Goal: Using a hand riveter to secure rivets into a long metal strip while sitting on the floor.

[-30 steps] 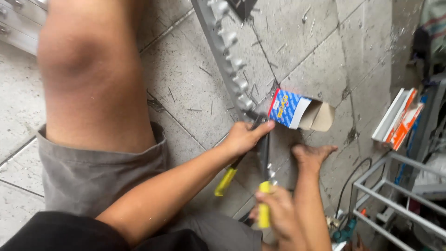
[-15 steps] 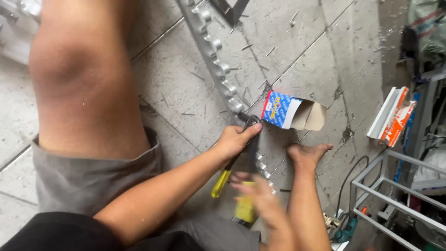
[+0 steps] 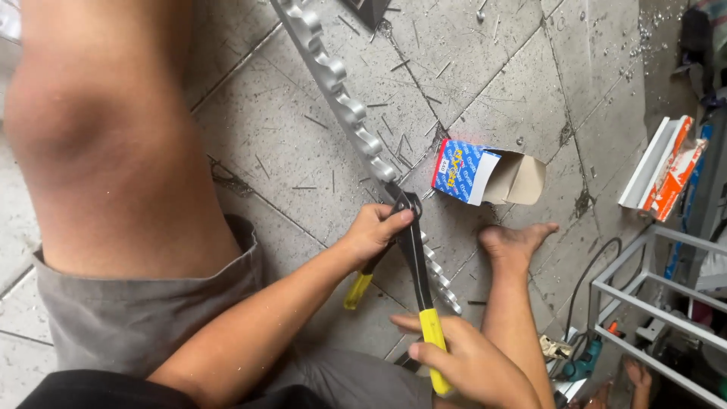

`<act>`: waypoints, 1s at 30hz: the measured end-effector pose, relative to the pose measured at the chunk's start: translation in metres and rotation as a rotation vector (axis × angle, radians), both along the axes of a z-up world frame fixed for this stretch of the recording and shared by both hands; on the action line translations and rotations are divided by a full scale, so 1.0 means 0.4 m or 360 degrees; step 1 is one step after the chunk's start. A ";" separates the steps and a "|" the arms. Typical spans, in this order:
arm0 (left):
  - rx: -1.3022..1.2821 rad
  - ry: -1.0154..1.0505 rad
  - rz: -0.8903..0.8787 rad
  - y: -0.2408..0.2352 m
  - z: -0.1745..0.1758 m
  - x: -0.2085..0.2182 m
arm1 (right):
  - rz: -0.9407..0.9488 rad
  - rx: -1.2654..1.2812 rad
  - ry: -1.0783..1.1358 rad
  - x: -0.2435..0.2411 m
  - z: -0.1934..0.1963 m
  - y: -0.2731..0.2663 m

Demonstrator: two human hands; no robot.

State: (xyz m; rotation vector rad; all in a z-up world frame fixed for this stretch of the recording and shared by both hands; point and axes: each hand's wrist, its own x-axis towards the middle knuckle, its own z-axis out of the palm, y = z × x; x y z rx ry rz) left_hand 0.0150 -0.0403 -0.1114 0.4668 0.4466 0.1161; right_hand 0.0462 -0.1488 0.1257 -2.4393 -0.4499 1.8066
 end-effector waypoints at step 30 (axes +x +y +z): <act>-0.0696 -0.0193 0.0145 -0.050 -0.074 0.045 | -0.0695 0.0184 -0.1512 -0.177 -0.507 -0.015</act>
